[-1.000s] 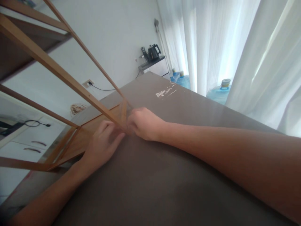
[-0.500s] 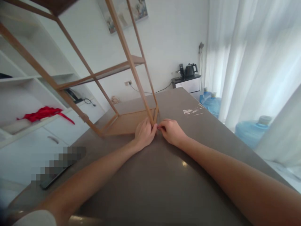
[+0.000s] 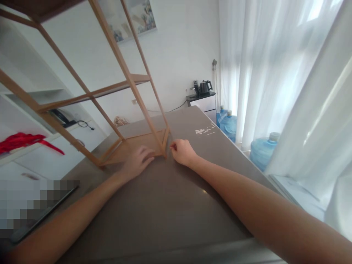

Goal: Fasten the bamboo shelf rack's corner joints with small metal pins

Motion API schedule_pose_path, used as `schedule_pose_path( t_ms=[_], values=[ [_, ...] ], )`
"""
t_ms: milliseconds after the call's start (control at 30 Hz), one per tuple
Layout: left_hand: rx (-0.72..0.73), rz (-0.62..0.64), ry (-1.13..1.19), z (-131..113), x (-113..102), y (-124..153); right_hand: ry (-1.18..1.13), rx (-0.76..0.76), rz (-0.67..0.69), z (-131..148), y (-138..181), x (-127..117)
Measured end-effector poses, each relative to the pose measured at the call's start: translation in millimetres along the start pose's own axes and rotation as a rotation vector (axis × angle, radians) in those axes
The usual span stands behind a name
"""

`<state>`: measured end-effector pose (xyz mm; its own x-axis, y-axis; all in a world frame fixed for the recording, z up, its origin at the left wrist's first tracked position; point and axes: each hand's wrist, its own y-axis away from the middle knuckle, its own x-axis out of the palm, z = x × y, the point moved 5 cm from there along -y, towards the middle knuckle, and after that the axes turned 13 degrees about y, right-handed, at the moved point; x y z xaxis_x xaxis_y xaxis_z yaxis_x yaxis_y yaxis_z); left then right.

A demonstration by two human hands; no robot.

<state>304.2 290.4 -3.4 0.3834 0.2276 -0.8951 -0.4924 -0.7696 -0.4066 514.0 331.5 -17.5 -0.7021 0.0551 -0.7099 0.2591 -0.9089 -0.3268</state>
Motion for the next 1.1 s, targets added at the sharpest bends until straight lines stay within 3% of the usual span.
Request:
schedule_pose_path(
  t_ms=[100,267,667,1100],
  values=[
    [0.036,-0.024,0.071,13,3,1,-0.260,0.251,0.168,-9,0,17],
    [0.073,-0.112,0.150,23,12,-3,-0.418,0.367,0.198,-11,-1,33],
    [0.091,-0.144,0.165,24,13,-2,-0.462,0.365,0.152,-14,-5,37],
    [0.086,-0.151,0.165,17,11,-3,-0.307,0.276,0.094,-8,-4,31]
  ],
)
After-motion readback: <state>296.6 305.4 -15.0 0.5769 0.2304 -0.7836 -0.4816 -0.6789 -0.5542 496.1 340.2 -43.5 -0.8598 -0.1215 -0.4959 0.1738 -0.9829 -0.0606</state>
